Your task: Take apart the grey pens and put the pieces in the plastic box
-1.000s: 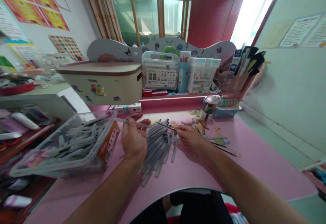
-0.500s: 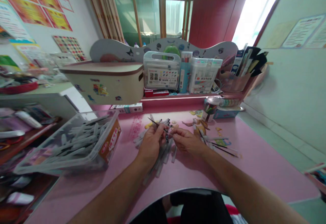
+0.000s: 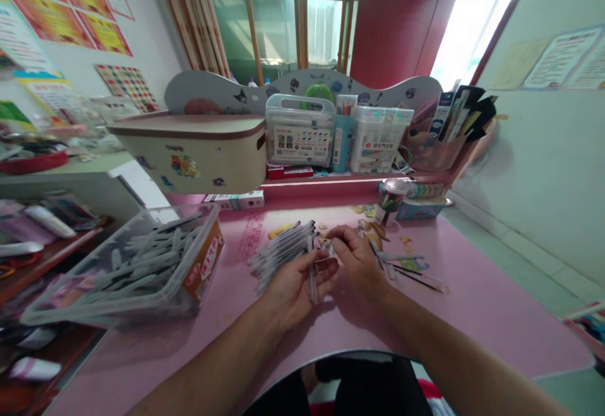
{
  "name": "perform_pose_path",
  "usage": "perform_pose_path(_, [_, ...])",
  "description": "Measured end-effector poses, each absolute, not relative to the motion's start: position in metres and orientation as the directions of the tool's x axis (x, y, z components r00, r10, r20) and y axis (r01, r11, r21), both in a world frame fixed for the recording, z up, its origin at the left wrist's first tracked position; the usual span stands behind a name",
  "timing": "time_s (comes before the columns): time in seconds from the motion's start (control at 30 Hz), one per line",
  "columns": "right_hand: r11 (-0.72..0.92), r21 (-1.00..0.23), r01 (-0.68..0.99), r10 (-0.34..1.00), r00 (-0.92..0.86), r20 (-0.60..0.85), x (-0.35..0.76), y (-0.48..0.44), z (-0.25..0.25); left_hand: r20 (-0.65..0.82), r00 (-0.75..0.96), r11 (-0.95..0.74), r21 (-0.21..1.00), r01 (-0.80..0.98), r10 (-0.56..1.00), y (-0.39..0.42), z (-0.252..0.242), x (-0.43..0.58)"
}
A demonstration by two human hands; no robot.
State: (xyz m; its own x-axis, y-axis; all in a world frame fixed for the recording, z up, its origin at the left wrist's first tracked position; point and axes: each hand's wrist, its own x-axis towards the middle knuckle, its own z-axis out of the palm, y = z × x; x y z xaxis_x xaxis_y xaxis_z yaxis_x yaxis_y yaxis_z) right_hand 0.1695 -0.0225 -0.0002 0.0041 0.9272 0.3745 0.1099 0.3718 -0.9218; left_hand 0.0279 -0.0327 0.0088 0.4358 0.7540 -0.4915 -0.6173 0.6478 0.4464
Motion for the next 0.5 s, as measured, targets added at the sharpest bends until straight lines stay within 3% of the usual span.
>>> perform_pose_path(0.13, [0.582, -0.720, 0.379, 0.809, -0.174, 0.562, 0.165, -0.033, 0.001, -0.459, 0.486, 0.662, 0.402, -0.633, 0.743, -0.040, 0.009, 0.038])
perform_pose_path(0.27, [0.693, -0.562, 0.452, 0.716, -0.345, 0.607, 0.161, -0.035, 0.000, -0.475, 0.486, 0.667, 0.368, -0.648, 0.734, -0.043, 0.010, 0.043])
perform_pose_path(0.5, [0.604, -0.690, 0.400, 0.797, -0.300, 0.524, 0.164, -0.034, 0.000, -0.446, 0.502, 0.668, 0.416, -0.617, 0.741, -0.040, -0.002, 0.041])
